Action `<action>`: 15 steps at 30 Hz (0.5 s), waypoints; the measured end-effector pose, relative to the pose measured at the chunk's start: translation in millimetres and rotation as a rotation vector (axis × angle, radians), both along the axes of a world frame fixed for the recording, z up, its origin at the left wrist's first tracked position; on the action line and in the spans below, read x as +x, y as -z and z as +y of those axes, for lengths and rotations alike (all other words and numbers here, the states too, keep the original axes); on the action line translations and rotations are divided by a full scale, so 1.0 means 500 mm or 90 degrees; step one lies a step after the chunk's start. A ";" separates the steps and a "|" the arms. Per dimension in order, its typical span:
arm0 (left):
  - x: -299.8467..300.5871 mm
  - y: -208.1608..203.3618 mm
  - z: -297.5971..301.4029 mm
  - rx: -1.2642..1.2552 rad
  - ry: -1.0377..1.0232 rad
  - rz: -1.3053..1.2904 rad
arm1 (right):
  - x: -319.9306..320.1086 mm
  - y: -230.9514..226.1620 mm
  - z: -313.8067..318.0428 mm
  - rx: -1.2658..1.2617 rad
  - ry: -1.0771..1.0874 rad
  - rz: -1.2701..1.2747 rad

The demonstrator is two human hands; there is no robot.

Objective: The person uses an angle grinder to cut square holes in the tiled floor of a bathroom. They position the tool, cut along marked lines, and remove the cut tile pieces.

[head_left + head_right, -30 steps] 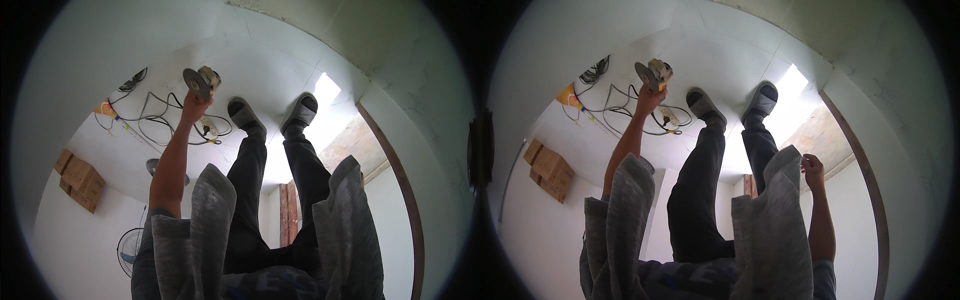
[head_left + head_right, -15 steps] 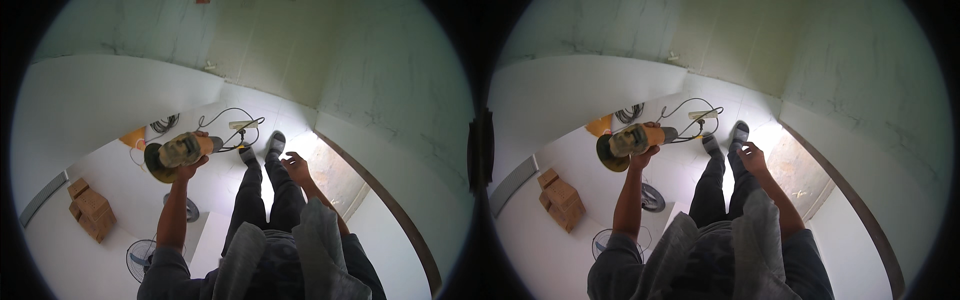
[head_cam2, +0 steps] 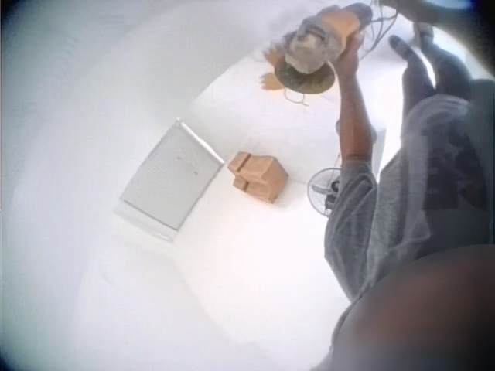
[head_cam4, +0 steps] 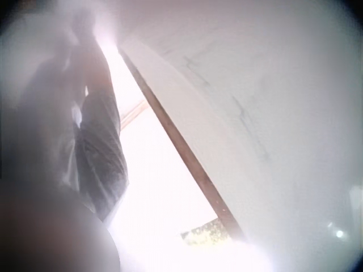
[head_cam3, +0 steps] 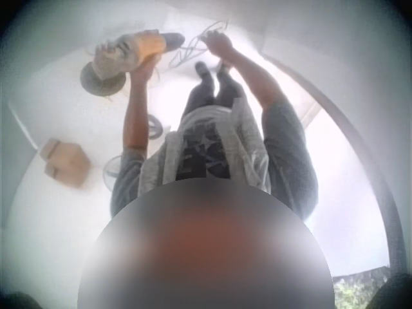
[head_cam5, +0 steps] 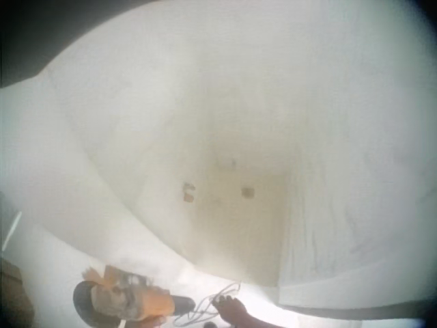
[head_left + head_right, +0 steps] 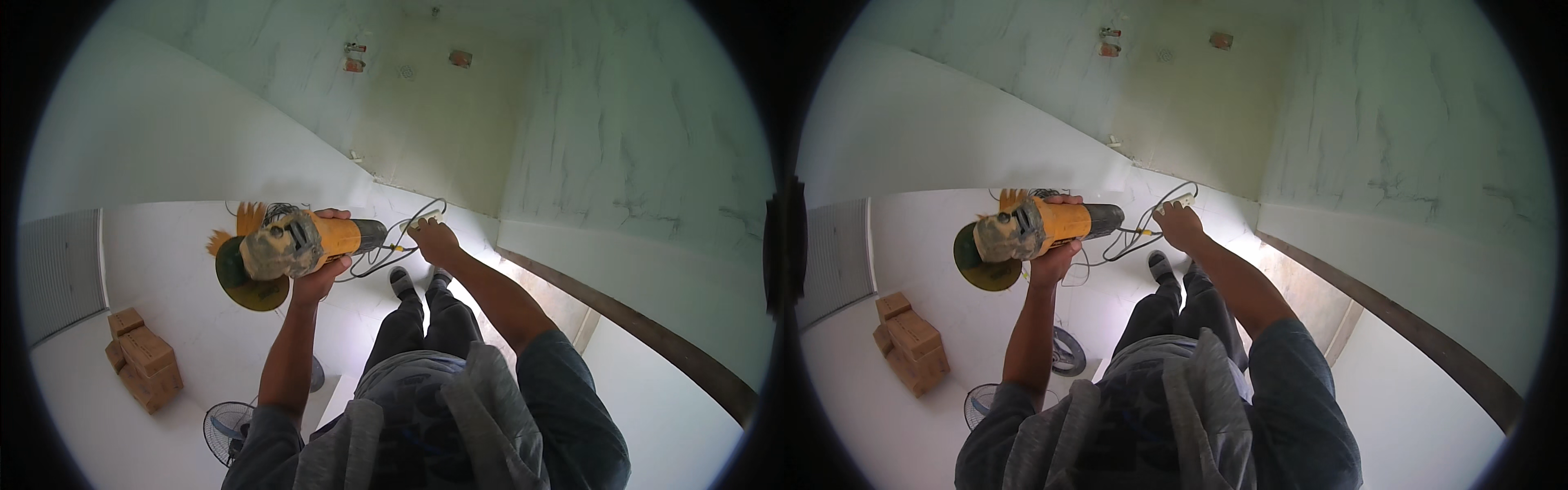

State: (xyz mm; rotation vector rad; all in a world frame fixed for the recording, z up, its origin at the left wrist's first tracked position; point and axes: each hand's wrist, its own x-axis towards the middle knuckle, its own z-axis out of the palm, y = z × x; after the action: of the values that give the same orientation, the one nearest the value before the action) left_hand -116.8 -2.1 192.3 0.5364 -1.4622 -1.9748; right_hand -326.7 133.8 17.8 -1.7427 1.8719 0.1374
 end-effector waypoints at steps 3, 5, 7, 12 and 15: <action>-0.015 -0.044 0.001 0.017 0.009 0.026 | 0.024 0.004 -0.021 -0.264 0.013 0.035; -0.019 -0.067 0.006 0.002 0.024 0.021 | 0.035 0.013 -0.052 -0.088 -0.059 -0.029; -0.010 -0.087 0.013 0.007 0.009 -0.004 | 0.045 0.022 -0.075 0.071 -0.134 -0.101; 0.088 -0.132 0.031 -0.107 -0.140 -0.169 | 0.089 -0.001 0.000 0.041 -0.148 -0.226; 0.153 -0.150 0.034 -0.108 -0.265 -0.208 | 0.102 -0.043 0.113 -0.040 -0.074 -0.268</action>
State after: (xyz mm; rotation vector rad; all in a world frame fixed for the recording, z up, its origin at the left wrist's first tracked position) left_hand -40.4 15.1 267.2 1.0309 -1.5397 -1.4721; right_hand -275.9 190.3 39.2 -1.7597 1.4843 -0.2313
